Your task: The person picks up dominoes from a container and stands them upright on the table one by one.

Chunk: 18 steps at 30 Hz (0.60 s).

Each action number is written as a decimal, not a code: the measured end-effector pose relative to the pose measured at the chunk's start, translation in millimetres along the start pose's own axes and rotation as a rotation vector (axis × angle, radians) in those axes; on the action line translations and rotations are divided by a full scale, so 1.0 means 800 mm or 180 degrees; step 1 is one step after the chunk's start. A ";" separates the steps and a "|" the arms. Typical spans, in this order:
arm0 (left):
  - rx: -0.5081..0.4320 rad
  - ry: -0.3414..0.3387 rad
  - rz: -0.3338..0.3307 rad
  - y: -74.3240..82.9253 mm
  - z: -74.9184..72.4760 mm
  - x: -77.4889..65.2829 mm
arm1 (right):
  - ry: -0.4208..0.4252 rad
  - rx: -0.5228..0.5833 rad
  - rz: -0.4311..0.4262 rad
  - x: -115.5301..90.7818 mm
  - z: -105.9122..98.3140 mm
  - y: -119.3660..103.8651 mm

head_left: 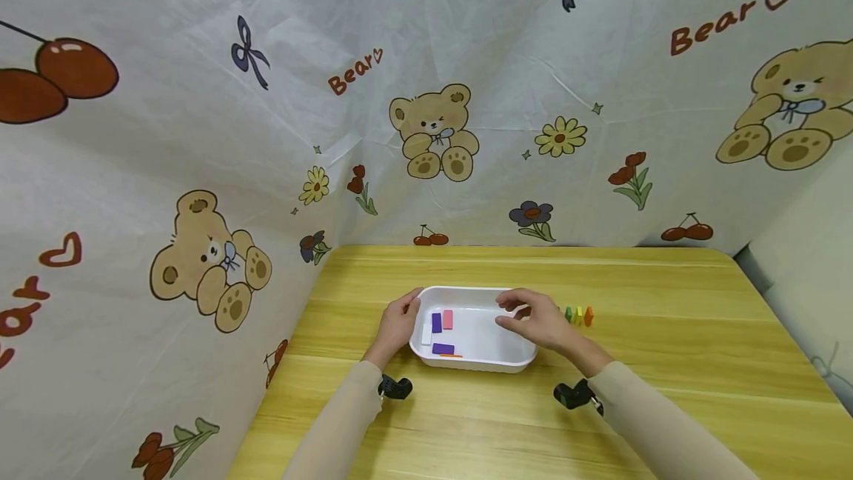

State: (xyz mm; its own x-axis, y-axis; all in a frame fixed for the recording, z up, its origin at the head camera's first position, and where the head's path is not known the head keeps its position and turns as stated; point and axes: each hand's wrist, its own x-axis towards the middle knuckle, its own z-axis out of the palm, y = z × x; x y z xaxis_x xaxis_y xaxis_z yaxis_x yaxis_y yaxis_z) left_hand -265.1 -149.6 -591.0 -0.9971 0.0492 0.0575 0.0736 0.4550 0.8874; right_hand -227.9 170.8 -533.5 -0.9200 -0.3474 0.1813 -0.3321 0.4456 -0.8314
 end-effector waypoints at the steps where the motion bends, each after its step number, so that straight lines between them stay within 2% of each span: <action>1: -0.0004 0.0000 -0.0006 0.000 0.000 0.000 | -0.0014 0.0011 0.0004 0.000 0.001 0.000; 8: -0.0017 -0.0014 0.0003 0.002 0.000 -0.002 | -0.0113 0.0081 0.0057 0.006 0.014 -0.003; 18: -0.0041 0.0005 -0.0022 0.000 0.000 0.000 | -0.0161 0.0077 -0.0172 0.015 0.035 -0.006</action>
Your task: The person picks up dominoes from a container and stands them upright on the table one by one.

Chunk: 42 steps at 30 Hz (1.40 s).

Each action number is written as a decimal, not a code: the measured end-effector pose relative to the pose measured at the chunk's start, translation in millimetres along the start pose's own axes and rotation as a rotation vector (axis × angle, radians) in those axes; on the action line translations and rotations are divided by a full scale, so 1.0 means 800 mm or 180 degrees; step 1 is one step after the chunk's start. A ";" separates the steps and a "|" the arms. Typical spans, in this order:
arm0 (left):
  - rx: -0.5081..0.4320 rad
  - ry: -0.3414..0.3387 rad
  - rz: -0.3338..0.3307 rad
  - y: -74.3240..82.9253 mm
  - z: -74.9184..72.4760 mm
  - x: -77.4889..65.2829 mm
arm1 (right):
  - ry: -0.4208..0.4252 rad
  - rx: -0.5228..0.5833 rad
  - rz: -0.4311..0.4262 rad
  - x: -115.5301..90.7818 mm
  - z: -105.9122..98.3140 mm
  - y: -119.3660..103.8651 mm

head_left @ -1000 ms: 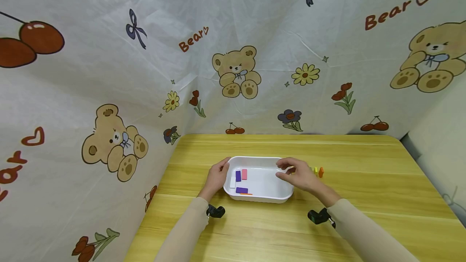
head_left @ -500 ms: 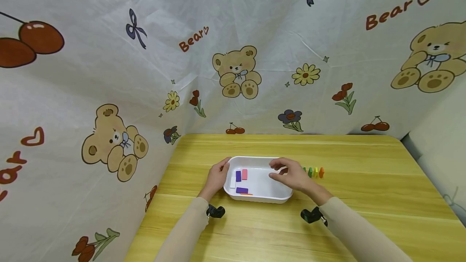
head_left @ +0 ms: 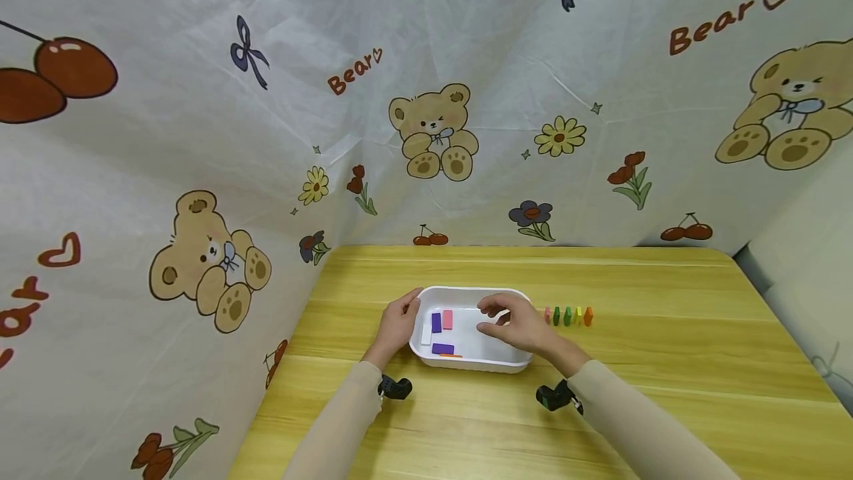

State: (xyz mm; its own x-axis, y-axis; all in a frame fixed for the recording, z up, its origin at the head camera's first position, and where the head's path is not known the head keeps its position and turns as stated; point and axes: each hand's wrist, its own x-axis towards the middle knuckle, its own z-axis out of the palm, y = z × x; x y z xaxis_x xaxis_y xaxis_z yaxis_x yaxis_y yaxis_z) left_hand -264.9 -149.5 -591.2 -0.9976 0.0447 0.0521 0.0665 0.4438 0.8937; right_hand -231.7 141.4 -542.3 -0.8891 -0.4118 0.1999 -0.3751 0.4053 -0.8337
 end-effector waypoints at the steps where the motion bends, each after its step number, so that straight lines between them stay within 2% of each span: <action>1: 0.0004 0.0006 0.0013 0.000 0.000 0.000 | -0.0009 0.0012 -0.0016 0.001 0.002 0.000; 18: 0.0044 0.0018 0.0055 0.001 0.001 0.004 | -0.0082 0.0011 -0.0014 0.014 0.025 -0.001; 29: 0.0074 0.0021 -0.0031 -0.002 0.001 0.003 | -0.0198 0.0103 0.0110 0.023 0.052 -0.006; 33: 0.0047 0.0023 -0.0048 -0.002 0.001 0.003 | -0.0217 0.0075 0.0060 0.026 0.061 -0.005; 42: 0.0039 0.0003 -0.0024 0.002 -0.001 0.000 | -0.0420 -0.0032 0.0055 0.028 0.076 -0.005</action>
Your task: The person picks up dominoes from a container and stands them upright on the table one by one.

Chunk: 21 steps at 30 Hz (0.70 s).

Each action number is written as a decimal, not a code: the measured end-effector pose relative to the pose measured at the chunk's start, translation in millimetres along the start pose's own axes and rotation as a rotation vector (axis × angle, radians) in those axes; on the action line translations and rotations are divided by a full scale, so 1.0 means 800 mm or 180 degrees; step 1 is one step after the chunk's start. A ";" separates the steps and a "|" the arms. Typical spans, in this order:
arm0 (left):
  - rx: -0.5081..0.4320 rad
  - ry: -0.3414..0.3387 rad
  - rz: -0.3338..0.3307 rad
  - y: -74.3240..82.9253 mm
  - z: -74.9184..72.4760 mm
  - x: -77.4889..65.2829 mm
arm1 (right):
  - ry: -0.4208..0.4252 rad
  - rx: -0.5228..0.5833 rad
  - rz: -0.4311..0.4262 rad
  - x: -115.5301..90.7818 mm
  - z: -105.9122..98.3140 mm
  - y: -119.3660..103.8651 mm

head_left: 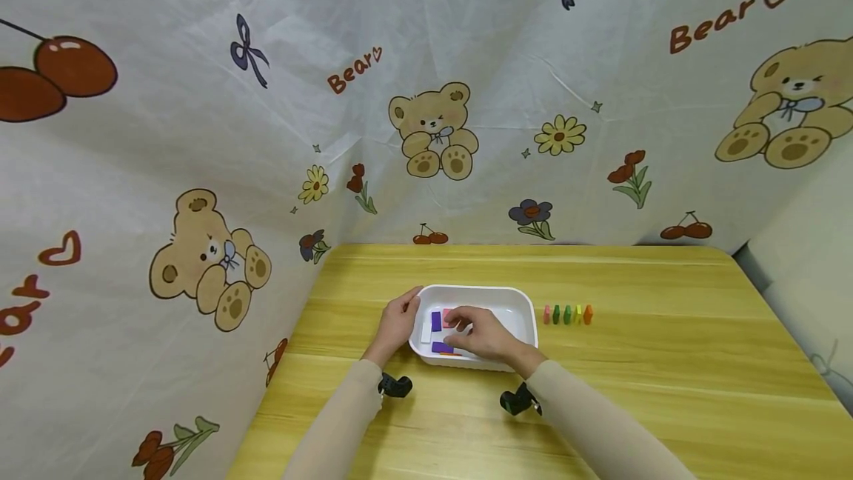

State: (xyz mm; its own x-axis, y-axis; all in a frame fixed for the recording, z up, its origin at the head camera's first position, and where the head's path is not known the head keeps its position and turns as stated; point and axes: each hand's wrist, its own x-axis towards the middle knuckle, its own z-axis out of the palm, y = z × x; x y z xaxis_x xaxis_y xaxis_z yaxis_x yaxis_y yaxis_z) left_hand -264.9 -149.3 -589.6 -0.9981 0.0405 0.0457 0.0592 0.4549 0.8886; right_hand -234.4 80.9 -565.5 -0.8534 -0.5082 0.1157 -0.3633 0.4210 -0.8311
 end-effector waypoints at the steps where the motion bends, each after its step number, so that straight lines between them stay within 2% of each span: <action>1: -0.0006 -0.0006 -0.0003 0.000 0.000 0.000 | -0.0014 -0.0008 0.0003 0.001 0.001 0.000; 10: 0.0043 0.0001 0.0024 0.004 -0.001 -0.003 | -0.0244 -0.0248 0.0127 0.009 0.009 -0.001; 14: 0.0071 -0.0021 0.0019 0.004 -0.002 -0.004 | -0.0270 -0.0320 0.0183 0.014 0.014 0.000; 21: -0.0015 -0.0056 -0.0008 0.003 -0.002 -0.003 | -0.0268 -0.0317 0.0114 0.019 0.018 0.003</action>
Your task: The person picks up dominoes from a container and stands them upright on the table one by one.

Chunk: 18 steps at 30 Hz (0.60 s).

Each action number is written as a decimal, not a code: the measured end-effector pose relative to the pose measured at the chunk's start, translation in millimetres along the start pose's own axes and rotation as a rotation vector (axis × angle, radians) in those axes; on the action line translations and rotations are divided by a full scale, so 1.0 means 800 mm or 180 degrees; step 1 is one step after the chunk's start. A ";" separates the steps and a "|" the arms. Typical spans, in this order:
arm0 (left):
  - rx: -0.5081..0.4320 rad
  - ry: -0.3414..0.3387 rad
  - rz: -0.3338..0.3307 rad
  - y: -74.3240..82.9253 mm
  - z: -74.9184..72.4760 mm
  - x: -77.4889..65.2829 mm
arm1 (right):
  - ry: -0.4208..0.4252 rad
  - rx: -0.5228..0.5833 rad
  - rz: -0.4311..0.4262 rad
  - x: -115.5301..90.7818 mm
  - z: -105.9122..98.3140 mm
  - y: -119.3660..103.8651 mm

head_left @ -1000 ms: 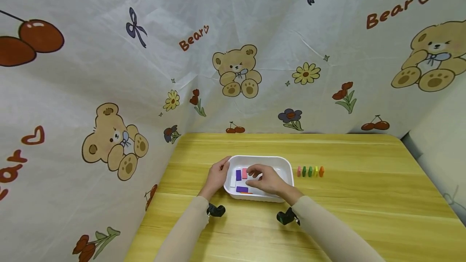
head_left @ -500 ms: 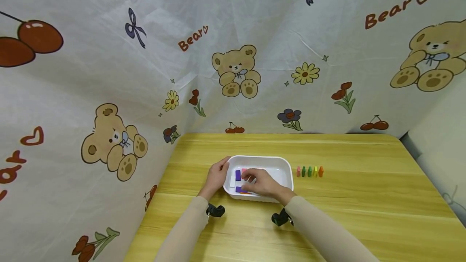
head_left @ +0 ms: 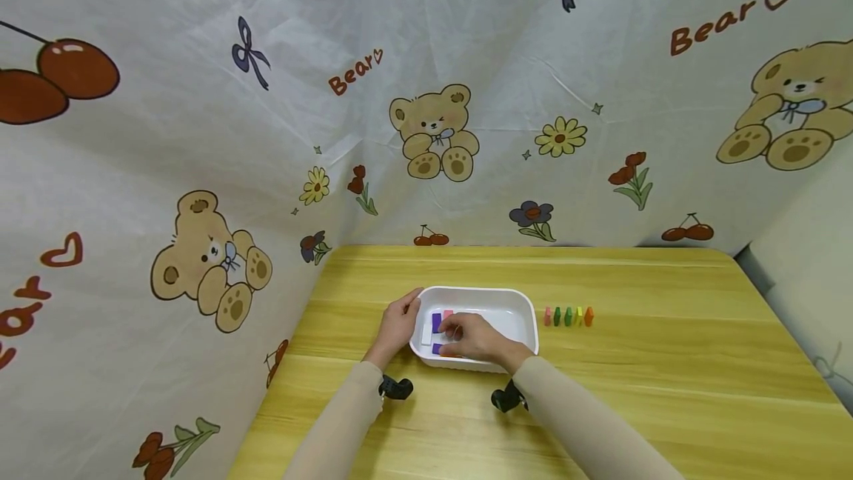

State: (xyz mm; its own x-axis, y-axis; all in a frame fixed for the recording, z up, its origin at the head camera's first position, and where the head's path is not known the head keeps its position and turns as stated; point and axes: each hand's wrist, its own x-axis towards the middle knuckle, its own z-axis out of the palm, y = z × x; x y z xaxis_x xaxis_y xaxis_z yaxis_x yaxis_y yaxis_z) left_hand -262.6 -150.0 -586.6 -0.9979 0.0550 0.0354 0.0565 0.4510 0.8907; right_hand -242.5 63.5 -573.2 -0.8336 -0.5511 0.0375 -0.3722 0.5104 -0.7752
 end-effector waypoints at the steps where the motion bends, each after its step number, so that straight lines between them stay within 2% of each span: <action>1: 0.0002 0.0006 0.0011 -0.001 0.000 0.001 | -0.0015 -0.0008 0.0003 0.001 0.000 0.000; 11: 0.0030 0.0069 0.0093 -0.002 0.001 0.002 | -0.0132 -0.0242 -0.0143 0.011 0.006 0.001; 18: 0.0022 0.0078 0.0123 -0.003 0.002 0.001 | -0.0227 -0.0399 0.0018 0.015 0.011 -0.005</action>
State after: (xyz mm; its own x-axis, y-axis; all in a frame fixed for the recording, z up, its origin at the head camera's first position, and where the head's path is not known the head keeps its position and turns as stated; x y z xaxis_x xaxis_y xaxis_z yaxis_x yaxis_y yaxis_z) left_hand -263.5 -149.7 -589.7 -0.9954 0.0508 0.0809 0.0952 0.4550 0.8854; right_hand -247.5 49.2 -575.5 -0.8063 -0.5913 -0.0151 -0.4194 0.5896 -0.6902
